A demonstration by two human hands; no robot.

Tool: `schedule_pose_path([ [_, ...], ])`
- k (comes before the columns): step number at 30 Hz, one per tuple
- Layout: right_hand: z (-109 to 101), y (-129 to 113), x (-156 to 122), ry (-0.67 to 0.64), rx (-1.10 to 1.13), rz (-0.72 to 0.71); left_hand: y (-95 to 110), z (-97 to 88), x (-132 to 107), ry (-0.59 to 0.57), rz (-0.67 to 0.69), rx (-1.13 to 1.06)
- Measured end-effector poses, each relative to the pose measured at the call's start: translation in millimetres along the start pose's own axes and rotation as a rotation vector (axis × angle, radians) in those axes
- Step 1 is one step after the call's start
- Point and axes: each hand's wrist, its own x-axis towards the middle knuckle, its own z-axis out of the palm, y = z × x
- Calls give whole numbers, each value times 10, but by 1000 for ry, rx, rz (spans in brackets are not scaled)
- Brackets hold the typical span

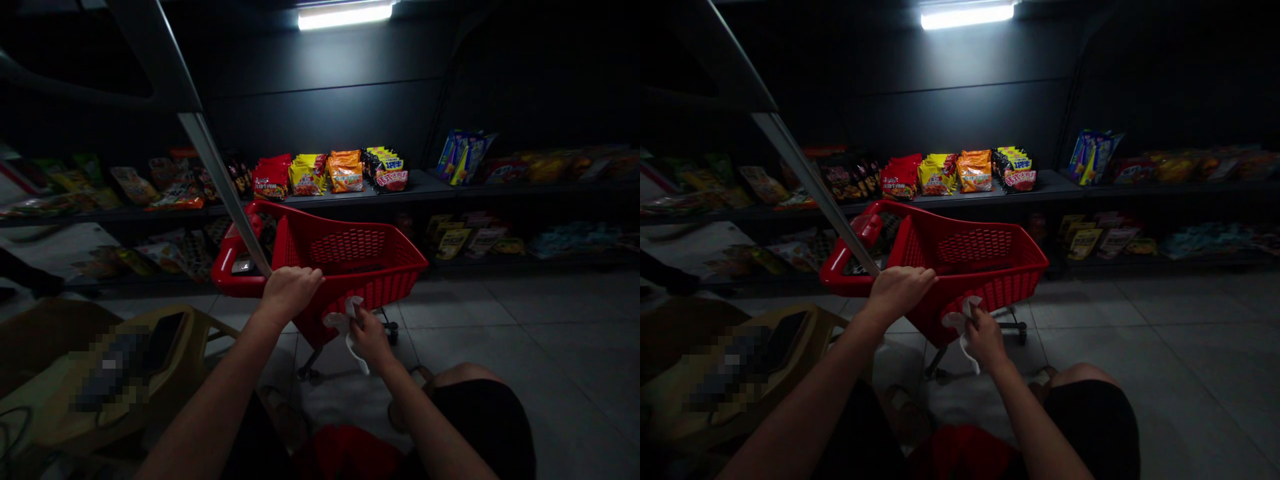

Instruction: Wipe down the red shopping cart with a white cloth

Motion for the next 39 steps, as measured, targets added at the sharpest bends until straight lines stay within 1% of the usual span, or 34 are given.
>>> schedule_pose_path([
  [3,34,-72,-8,-69,-154,-42,4,1,0,0,6,4],
  [6,93,-158,35,-124,-251,9,1,9,8,-6,7,0],
  [9,151,-128,28,-133,-131,52,-13,21,16,-9,5,3],
  [12,183,-38,-43,-142,-9,26,-29,40,20,-7,1,5],
  [14,204,-29,-75,-152,-33,-6,-35,53,20,-3,0,6],
  [17,262,-123,-42,-187,-158,-30,-32,65,23,0,-2,4],
  [20,340,-215,22,-233,-236,29,-27,67,29,0,-6,1],
  [23,384,-176,-8,-251,-134,56,-34,66,31,2,-9,-3],
  [25,386,-108,-78,-237,-21,27,-41,66,27,0,-9,-12],
  [27,384,-69,-137,-219,26,-5,-45,70,21,1,-7,-16],
  [30,414,-117,-126,-248,-41,-30,-44,78,18,10,-7,-16],
  [34,511,-224,-15,-312,-158,28,-50,80,35,-9,-20,-29],
  [36,547,-209,-6,-315,-116,54,-64,73,44,-17,-26,-23],
  [39,553,-95,-89,-366,-11,9,-91,67,48,-12,-23,-8],
])
